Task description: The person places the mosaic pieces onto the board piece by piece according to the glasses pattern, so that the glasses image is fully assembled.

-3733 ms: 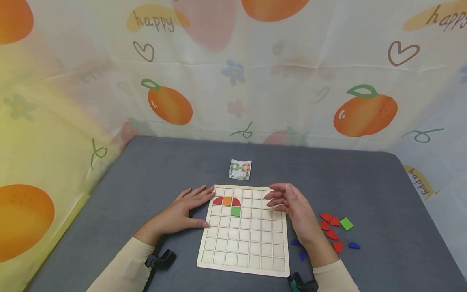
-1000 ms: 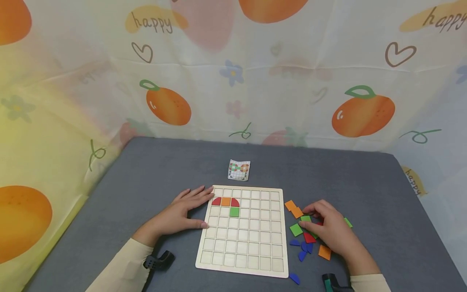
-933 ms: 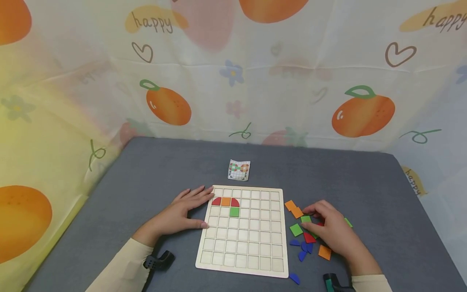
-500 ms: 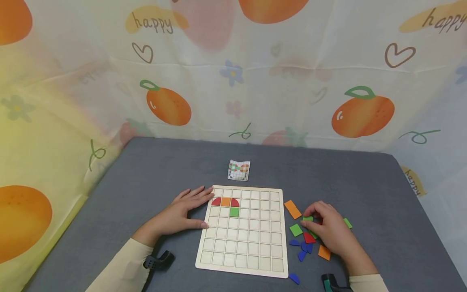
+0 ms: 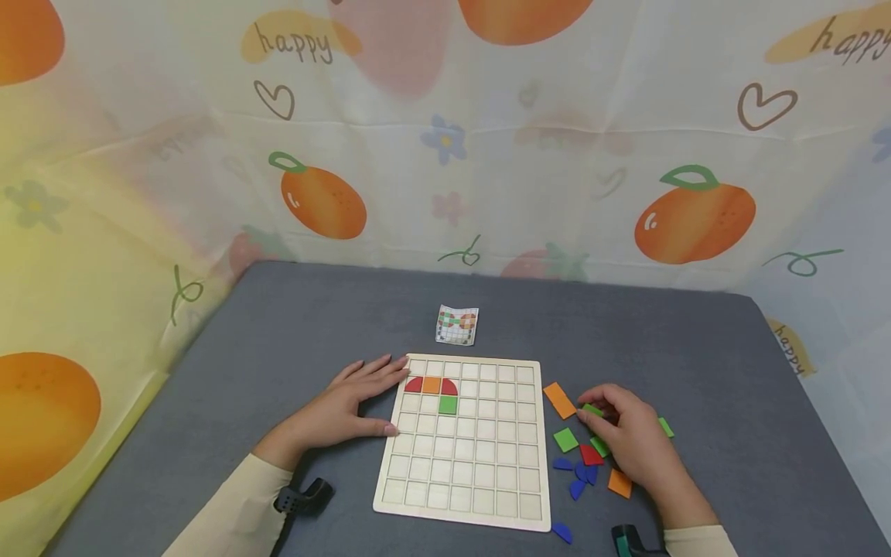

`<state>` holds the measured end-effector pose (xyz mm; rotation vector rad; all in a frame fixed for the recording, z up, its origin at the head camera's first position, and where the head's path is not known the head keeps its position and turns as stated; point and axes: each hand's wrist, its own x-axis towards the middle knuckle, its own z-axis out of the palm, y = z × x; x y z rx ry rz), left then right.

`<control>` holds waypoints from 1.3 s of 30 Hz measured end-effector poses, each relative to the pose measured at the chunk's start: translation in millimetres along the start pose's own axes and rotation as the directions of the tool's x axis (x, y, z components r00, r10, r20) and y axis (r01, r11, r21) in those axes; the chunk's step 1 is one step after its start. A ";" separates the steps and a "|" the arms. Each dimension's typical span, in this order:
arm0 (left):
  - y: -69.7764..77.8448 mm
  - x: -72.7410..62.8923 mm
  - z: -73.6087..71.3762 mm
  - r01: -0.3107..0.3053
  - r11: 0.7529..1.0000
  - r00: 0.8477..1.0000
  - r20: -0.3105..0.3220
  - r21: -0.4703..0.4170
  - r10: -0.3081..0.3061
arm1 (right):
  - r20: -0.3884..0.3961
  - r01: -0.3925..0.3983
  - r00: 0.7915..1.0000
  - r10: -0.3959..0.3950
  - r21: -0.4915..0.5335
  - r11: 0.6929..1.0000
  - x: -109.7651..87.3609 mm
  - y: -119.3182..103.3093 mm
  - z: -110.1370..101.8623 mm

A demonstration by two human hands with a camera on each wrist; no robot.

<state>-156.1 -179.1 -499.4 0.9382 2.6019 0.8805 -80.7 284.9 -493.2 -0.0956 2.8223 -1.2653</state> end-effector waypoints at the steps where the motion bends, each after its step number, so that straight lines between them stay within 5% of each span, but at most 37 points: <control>1: 0.2 0.0 -0.2 0.001 1.000 1.000 0.000 0.001 -0.001 | -0.008 0.007 1.000 -0.007 -0.003 1.000 -0.2 -1.1 0.4; 15: 1.3 -0.2 -1.2 0.001 1.000 1.000 0.002 -0.001 -0.001 | -0.170 0.159 0.973 -0.156 0.004 0.987 -1.6 -29.6 15.4; 26: -1.2 0.7 1.6 -0.002 1.000 1.000 -0.003 0.011 0.002 | -0.152 0.319 0.941 -0.302 0.105 0.942 -1.9 -62.0 42.7; 39: -0.2 1.3 1.0 0.011 1.000 1.000 0.011 0.011 -0.012 | -0.131 0.392 0.916 -0.378 0.103 0.914 -0.5 -87.5 56.9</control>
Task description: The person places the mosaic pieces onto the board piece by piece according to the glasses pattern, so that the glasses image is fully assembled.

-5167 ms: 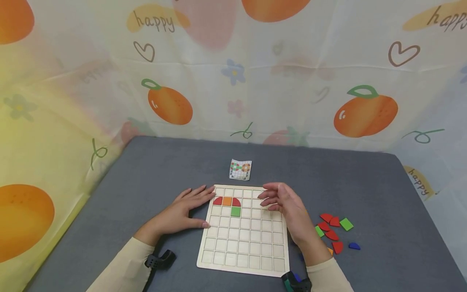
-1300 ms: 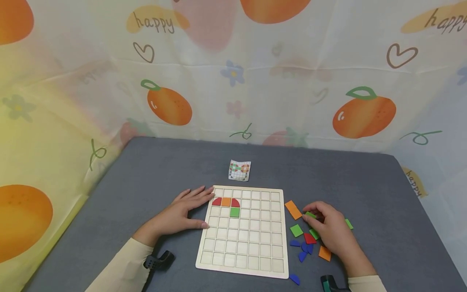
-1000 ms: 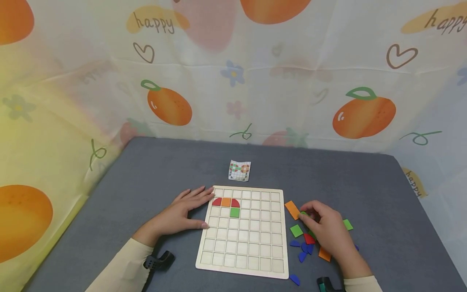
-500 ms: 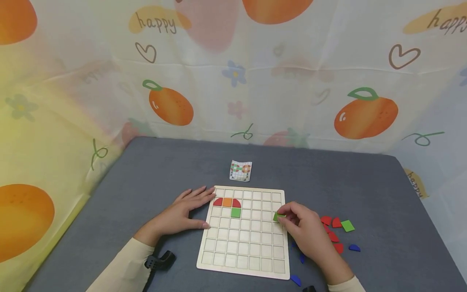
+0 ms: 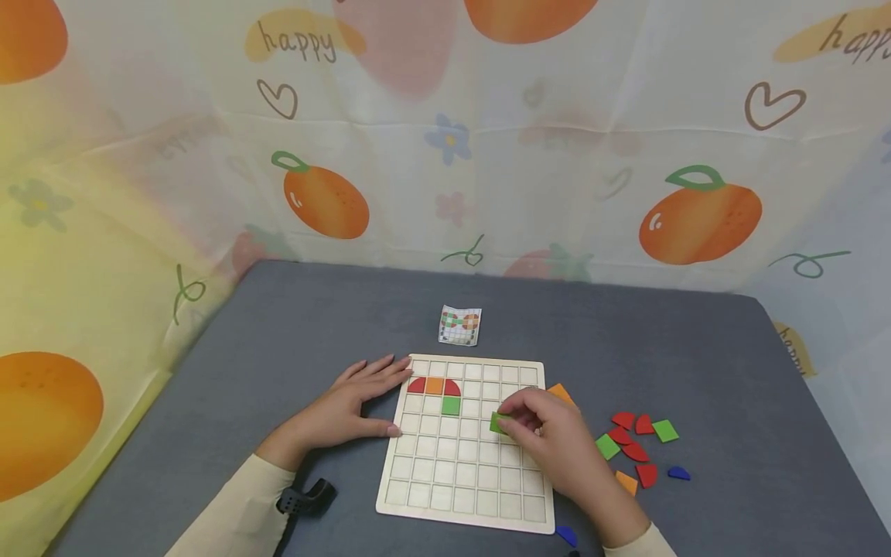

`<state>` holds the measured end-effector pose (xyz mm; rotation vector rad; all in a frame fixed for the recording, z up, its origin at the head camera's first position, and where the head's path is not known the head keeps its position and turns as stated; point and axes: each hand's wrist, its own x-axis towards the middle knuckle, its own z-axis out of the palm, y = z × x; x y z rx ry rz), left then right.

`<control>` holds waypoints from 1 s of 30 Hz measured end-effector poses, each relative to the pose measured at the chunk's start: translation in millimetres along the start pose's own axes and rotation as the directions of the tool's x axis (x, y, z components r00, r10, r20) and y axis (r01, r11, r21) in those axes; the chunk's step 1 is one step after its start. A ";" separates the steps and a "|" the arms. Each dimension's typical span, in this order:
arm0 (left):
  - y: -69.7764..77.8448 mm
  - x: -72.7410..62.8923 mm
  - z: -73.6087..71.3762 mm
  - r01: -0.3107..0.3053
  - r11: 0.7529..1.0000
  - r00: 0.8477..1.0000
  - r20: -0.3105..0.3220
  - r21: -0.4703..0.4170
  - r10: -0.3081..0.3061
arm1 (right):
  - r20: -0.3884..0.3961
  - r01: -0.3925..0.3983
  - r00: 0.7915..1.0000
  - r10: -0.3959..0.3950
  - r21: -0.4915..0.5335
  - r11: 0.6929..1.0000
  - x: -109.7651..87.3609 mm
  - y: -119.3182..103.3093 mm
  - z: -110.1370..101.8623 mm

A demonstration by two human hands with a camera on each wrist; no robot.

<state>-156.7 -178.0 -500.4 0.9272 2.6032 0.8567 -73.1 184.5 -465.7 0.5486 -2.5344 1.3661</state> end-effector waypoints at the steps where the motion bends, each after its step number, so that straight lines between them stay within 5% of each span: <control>1: 0.0 -0.1 -0.1 -0.003 1.000 1.000 -0.001 -0.002 0.003 | 0.007 0.003 1.000 -0.003 0.004 1.000 1.8 -1.6 1.2; 11: -4.2 0.1 3.0 -0.011 1.000 1.000 -0.003 -0.003 0.010 | 0.122 -0.062 0.991 0.052 0.083 0.995 24.7 -18.0 18.6; 30: -4.4 0.2 2.0 -0.023 1.000 1.000 -0.016 0.005 0.023 | 0.145 -0.062 0.988 0.044 0.123 0.990 52.5 -24.9 73.5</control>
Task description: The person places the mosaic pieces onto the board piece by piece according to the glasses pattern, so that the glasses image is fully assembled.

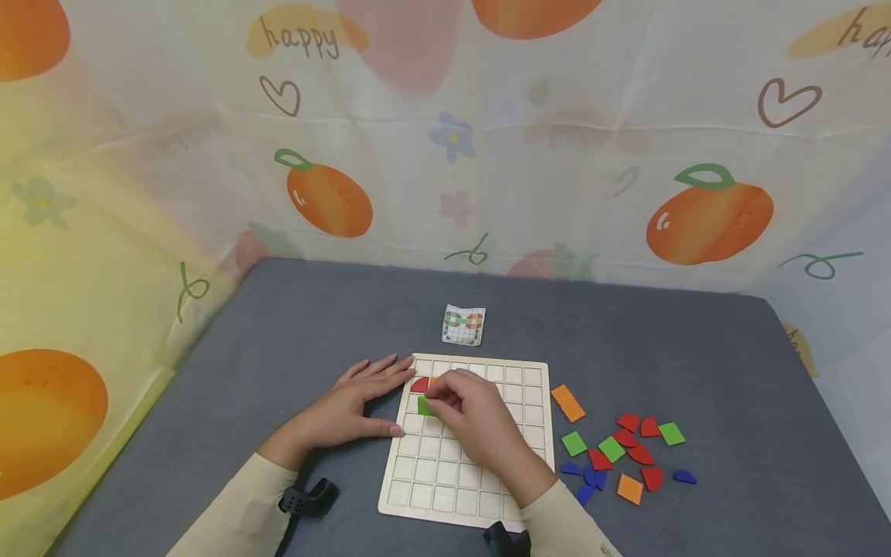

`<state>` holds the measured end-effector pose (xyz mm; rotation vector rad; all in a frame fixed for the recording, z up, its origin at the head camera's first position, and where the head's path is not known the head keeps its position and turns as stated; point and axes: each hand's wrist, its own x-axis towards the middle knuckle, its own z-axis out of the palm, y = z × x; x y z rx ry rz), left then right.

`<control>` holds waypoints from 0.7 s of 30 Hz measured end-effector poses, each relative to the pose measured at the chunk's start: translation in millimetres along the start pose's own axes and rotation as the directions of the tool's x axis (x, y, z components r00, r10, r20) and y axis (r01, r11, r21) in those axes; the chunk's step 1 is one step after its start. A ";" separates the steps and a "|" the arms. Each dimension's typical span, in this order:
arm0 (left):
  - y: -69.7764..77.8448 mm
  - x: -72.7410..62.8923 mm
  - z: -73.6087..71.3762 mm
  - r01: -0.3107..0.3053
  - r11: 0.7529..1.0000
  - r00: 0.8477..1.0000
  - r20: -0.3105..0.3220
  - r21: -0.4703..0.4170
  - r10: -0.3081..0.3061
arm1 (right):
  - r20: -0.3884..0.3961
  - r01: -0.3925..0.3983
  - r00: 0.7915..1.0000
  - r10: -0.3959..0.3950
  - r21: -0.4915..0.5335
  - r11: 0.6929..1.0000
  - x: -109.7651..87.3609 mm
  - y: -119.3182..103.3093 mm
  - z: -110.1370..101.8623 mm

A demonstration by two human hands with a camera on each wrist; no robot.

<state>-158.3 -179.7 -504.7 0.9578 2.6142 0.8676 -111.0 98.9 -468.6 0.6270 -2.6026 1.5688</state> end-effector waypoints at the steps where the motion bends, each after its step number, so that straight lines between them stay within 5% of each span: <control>1: 0.2 -0.1 -0.2 -0.005 1.000 1.000 -0.003 0.000 0.005 | 0.003 -0.005 1.000 0.005 -0.002 1.000 1.6 0.0 2.4; 10: 1.3 -0.5 -1.0 -0.012 1.000 1.000 -0.012 -0.003 0.012 | 0.036 -0.083 0.996 0.085 -0.054 0.995 13.9 0.5 23.8; 21: 0.7 -0.7 -0.7 0.001 1.000 1.000 0.001 -0.001 -0.001 | 0.043 -0.019 0.999 0.026 -0.156 0.988 14.8 9.5 33.9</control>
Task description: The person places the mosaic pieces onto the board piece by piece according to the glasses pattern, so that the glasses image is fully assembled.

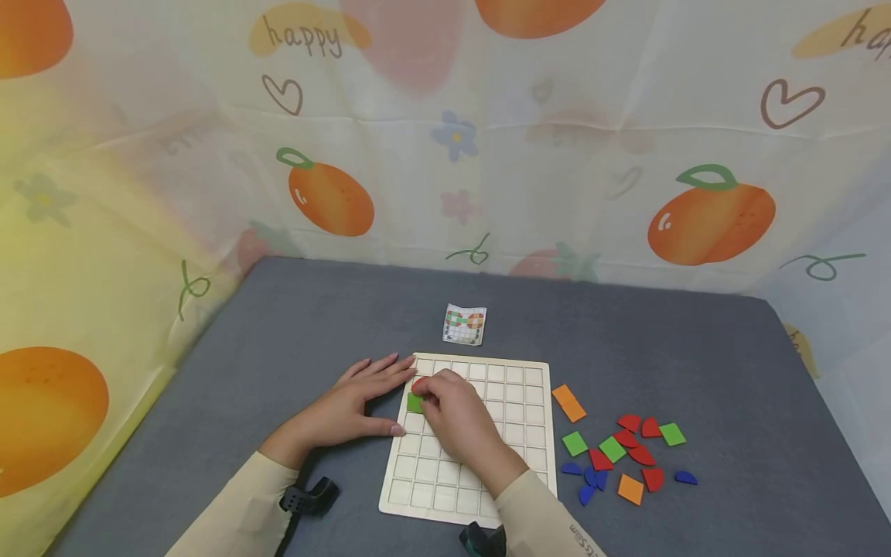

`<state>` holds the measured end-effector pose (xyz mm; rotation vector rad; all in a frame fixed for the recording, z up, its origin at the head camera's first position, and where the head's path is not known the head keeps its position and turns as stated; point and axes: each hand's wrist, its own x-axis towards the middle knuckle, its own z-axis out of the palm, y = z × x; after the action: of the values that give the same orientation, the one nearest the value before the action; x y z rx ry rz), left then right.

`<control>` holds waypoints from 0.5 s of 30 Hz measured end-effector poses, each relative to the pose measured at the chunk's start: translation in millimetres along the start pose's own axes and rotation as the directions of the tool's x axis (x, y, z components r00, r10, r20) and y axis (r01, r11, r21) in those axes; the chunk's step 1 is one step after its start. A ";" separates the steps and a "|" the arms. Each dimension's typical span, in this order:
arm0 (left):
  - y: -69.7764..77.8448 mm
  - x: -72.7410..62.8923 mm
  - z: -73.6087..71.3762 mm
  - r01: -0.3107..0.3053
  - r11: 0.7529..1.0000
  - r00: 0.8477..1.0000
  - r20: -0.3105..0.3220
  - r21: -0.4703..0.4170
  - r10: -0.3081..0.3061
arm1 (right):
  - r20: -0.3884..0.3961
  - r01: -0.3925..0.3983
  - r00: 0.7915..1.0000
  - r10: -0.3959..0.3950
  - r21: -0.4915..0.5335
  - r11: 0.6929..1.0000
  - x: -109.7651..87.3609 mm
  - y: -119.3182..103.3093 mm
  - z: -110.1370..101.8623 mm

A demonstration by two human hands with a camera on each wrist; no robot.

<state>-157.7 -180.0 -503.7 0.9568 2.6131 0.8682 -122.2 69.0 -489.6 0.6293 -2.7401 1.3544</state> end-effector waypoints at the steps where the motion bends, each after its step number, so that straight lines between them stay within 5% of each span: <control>1: 0.2 0.0 -0.1 -0.004 1.000 1.000 -0.003 -0.002 0.004 | -0.002 0.006 1.000 -0.006 -0.003 1.000 -0.2 0.4 0.5; 15: 1.1 -0.3 0.3 -0.015 1.000 1.000 -0.015 -0.002 0.015 | 0.017 -0.019 1.000 0.017 0.091 0.996 -4.7 0.9 1.4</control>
<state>-156.8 -179.4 -503.2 0.9745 2.6201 0.8850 -117.9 70.1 -492.1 0.6246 -2.7162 1.4916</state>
